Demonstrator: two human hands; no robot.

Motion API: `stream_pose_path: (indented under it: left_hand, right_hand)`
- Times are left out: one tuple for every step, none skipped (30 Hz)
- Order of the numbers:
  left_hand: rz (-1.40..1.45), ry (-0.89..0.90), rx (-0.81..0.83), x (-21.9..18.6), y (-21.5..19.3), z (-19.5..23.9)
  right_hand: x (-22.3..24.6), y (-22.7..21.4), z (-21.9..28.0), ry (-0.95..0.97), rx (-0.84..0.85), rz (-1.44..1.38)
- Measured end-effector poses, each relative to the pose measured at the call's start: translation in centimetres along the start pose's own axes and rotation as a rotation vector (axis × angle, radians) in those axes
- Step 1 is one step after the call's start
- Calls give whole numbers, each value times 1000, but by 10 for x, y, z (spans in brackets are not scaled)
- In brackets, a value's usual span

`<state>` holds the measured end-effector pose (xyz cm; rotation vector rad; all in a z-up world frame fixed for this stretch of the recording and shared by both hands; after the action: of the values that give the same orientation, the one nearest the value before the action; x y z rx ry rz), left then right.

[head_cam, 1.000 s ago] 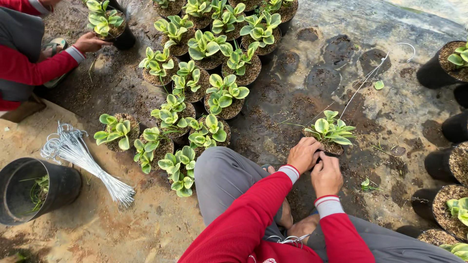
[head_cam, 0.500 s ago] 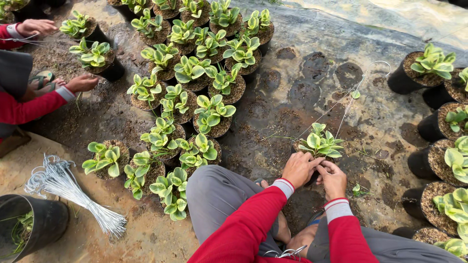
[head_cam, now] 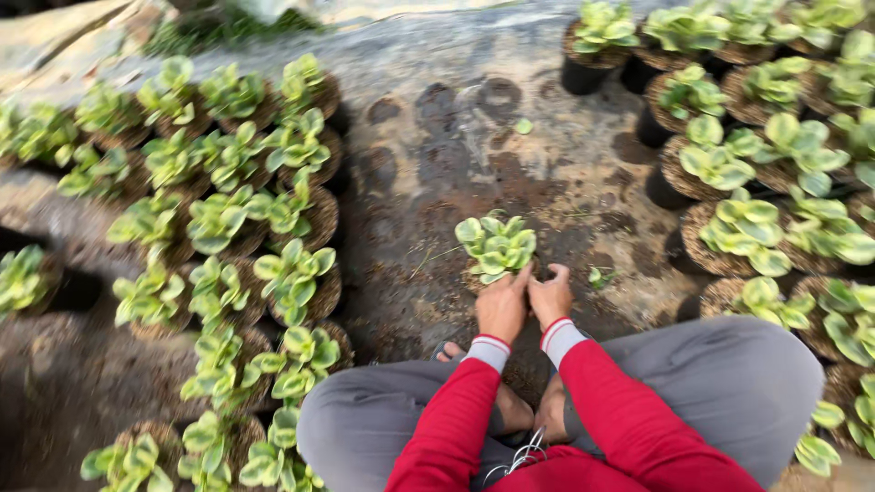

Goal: The person prepares hanging plants by threading and securing metal wire hangers through the rims of small potted plants.

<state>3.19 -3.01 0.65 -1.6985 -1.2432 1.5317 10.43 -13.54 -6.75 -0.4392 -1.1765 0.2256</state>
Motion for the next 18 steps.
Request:
stream_pose_path:
  left_hand:
    - [-22, -2, -32, 1, -2, -1]
    - [-43, -5, -64, 1, -3, -2]
    - [-36, 17, -56, 0, -5, -3]
    - [-24, 25, -27, -2, -7, -3]
    - [-15, 26, 1, -4, -12, -3]
    - [-11, 40, 9, -8, -19, -3]
    - [37, 25, 44, -13, -27, -2]
    - [85, 9, 80, -17, -37, -1]
    - [86, 19, 88, -23, -49, -1]
    - [150, 44, 48, -29, -62, -1]
    - [216, 68, 7, -34, -76, -2]
    - [218, 79, 13, -38, -90, -2]
    - [231, 44, -1, -39, -104, -2]
    - [244, 8, -15, -39, -117, -2]
    - [244, 10, -12, -39, -129, 1]
    - [261, -27, -37, -36, -140, 4]
    - [278, -69, -60, -33, -150, 9]
    - [277, -72, -54, -29, -157, 14]
  right_hand:
    - [11, -6, 5, 10, -28, -10]
    - [16, -9, 8, 119, 137, 33]
    - [18, -10, 11, 224, 311, 74]
    - [20, -12, 10, 231, 290, 64]
    - [20, -11, 7, 198, 285, 126]
    - [19, -11, 3, 165, 280, 189]
    - [15, -11, -2, 173, 271, 183]
    - [11, -12, -8, 176, 305, 151]
    - [6, -13, -14, 177, 339, 118]
    - [2, -13, -19, 184, 330, 111]
    - [-2, -13, -25, 263, 332, 89]
    - [-6, -12, -31, 342, 335, 66]
    - [-7, -12, -39, 343, 328, 60]
    - [-7, -13, -48, 362, 327, -20]
    - [-8, -13, -57, 382, 330, -96]
    - [-6, -14, -69, 384, 329, -98]
    - [-3, -14, -83, 411, 320, -151]
    - [2, -11, -97, 438, 311, -204]
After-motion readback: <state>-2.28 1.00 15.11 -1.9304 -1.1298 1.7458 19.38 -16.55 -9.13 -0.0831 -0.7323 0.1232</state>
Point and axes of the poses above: each hand's wrist, its own z-axis away from the middle knuckle, its own y-axis out of the palm, x = y × z, the point moved 2 cm from there along -z, towards the middle knuckle, and after that the axes turned 1 degree about y, right-handed, at the moved point
